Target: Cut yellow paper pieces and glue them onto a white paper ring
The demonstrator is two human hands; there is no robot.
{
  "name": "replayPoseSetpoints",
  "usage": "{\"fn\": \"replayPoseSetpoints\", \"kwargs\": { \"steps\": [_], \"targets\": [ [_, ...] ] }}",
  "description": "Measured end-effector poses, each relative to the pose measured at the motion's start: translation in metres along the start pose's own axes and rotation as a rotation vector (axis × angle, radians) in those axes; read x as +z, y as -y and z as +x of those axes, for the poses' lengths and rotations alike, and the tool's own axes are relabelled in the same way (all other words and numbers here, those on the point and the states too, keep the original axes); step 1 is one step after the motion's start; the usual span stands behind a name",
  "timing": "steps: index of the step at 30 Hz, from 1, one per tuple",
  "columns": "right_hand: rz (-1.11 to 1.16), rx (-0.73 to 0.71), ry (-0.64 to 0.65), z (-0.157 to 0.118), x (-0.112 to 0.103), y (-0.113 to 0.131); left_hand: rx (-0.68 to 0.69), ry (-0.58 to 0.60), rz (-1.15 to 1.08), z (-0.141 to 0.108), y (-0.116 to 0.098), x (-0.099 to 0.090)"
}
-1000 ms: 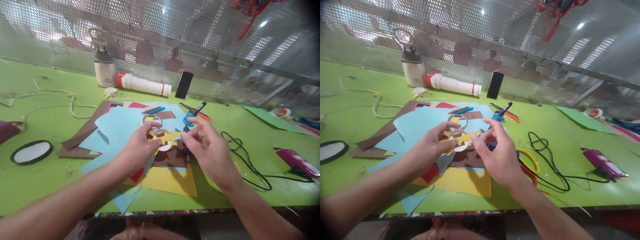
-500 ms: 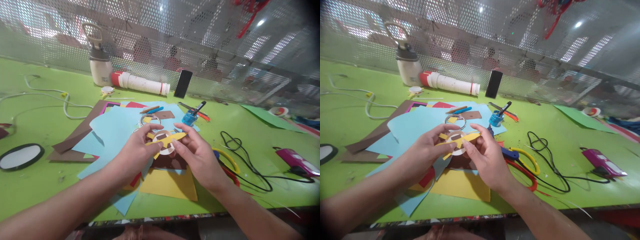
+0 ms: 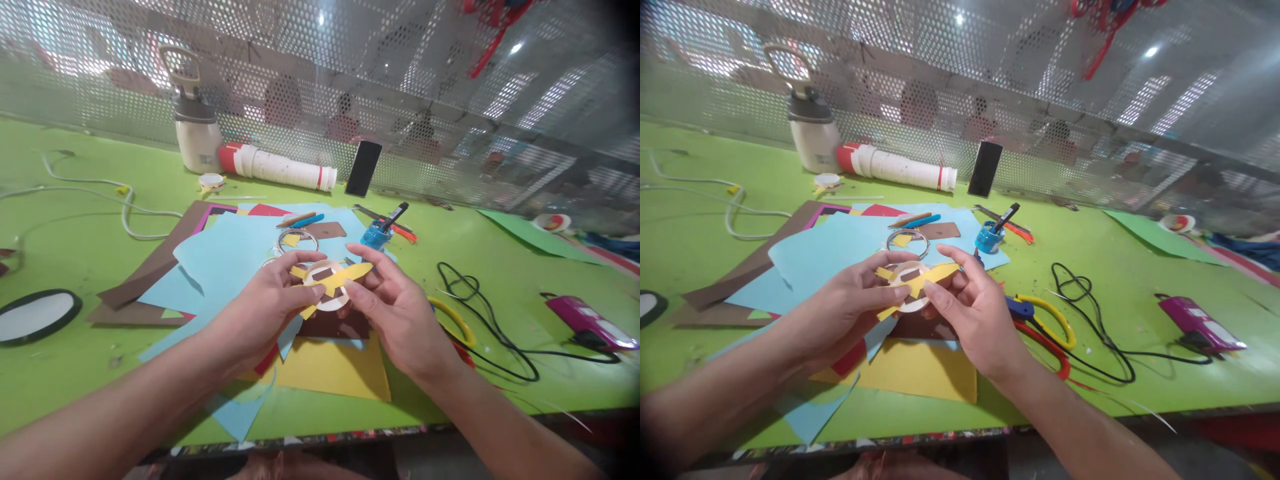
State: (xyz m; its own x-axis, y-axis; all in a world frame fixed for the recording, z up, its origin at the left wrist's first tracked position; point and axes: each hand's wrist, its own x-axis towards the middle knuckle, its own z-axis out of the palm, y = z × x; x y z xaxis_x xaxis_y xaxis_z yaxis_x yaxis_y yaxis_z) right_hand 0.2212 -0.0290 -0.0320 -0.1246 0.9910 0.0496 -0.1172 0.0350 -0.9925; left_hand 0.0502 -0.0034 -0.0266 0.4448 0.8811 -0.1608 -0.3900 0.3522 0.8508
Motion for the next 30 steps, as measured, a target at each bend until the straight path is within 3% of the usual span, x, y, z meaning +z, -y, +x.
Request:
{"fn": "replayPoseSetpoints", "kwargs": {
  "steps": [16,19,24,30],
  "targets": [
    [0.175,0.051,0.042,0.004,0.003,0.001,0.004,-0.016,0.002,0.001,-0.004,0.000],
    [0.167,0.027,-0.022,0.007,0.000,0.003,0.050,-0.039,0.063,0.002,-0.005,-0.002],
    [-0.161,-0.039,-0.111,0.001,-0.022,0.030,0.102,-0.068,0.234,0.004,-0.004,-0.008],
    [-0.969,-0.077,-0.131,-0.023,-0.073,0.056,0.123,-0.128,0.364,0.007,-0.003,-0.015]
  ]
}}
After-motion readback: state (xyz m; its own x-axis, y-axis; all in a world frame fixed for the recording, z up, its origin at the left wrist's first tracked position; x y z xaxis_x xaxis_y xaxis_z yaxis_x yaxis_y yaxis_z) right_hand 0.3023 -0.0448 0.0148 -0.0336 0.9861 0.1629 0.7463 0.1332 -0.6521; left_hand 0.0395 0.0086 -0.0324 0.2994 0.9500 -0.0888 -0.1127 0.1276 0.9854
